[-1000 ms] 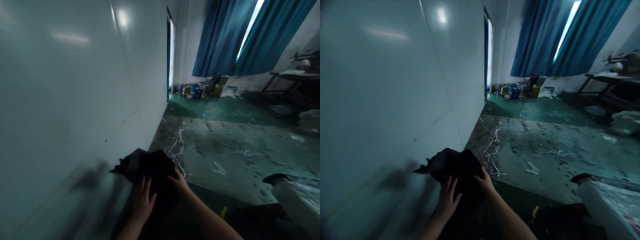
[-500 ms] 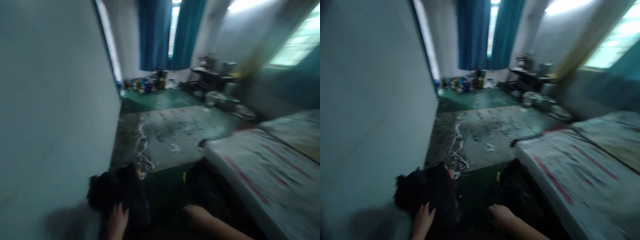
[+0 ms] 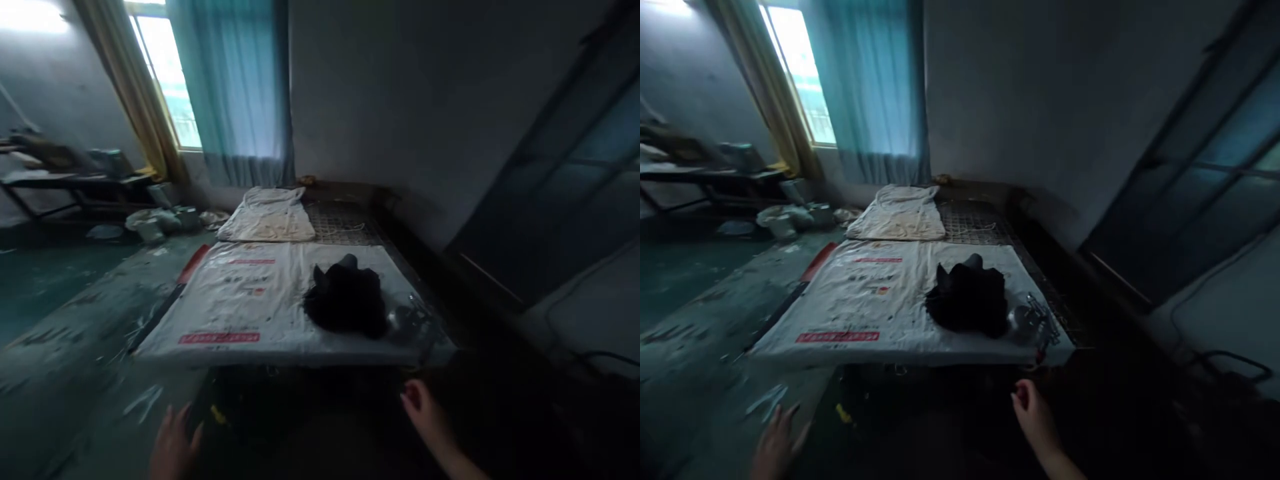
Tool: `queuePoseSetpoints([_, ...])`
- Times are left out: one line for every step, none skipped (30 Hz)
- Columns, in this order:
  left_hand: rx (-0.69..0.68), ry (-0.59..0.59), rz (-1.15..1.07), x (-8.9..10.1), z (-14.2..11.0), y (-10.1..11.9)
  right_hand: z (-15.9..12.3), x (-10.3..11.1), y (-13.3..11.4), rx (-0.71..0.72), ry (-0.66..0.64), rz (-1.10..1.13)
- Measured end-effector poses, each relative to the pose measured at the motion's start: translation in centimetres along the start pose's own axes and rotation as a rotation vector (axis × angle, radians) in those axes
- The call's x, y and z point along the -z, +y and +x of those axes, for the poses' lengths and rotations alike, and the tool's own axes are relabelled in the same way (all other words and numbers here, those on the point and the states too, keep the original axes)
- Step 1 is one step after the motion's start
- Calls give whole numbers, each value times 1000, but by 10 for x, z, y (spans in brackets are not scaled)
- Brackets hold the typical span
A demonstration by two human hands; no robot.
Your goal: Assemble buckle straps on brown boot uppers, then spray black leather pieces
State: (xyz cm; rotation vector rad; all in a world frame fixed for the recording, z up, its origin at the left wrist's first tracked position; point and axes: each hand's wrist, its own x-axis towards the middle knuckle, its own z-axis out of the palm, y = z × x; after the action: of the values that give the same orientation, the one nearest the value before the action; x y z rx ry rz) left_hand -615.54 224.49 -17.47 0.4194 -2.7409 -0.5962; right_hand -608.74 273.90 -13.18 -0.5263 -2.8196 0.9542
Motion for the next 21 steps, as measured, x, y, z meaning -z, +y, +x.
queuePoseSetpoints([-67, -5, -11, -9, 24, 34, 7, 9, 19, -69, 124, 26])
queuePoseSetpoints([-139, -11, -29, -16, 44, 72, 16, 16, 34, -124, 249, 64])
queuePoseSetpoints([-217, -24, -51, -23, 60, 114, 28, 23, 47, -155, 362, 108])
queuePoseSetpoints([-299, -46, -75, -30, 71, 159, 41, 29, 55, -156, 455, 150])
queuePoseSetpoints([-374, -54, -91, -35, 79, 206, 55, 33, 61, -132, 516, 184])
queuePoseSetpoints([-474, -78, -99, -41, 83, 253, 69, 36, 64, -91, 535, 208])
queuePoseSetpoints([-599, -132, -91, -46, 85, 297, 83, 37, 66, -46, 515, 221])
queuePoseSetpoints([-737, -215, -62, -52, 84, 336, 94, 37, 67, -14, 482, 241])
queuePoseSetpoints([-851, -307, -9, -57, 83, 371, 103, 35, 68, 0, 446, 268])
queuePoseSetpoints([-910, -425, 73, -63, 80, 398, 110, 32, 69, -1, 408, 298])
queuePoseSetpoints([-933, -543, 153, -70, 77, 418, 114, 28, 70, -11, 377, 324])
queuePoseSetpoints([-936, -629, 212, -76, 75, 431, 116, 25, 73, -20, 354, 342])
queuePoseSetpoints([-927, -698, 259, -83, 72, 439, 116, 22, 75, -29, 338, 354])
queuePoseSetpoints([-919, -742, 289, -88, 70, 441, 116, 21, 77, -40, 327, 362])
queuePoseSetpoints([-920, -768, 306, -94, 70, 441, 115, 21, 77, -51, 313, 372])
queuePoseSetpoints([-928, -788, 321, -98, 70, 440, 114, 23, 77, -61, 293, 386])
queuePoseSetpoints([-945, -805, 331, -101, 71, 438, 114, 26, 75, -62, 267, 401])
queuePoseSetpoints([-968, -823, 337, -104, 73, 437, 115, 30, 72, -57, 240, 415])
queuePoseSetpoints([-998, -843, 339, -106, 75, 436, 117, 35, 68, -43, 220, 424])
queuePoseSetpoints([-1035, -865, 336, -108, 77, 435, 119, 40, 64, -21, 211, 426])
queuePoseSetpoints([-1072, -888, 331, -110, 77, 433, 121, 45, 59, 4, 214, 423])
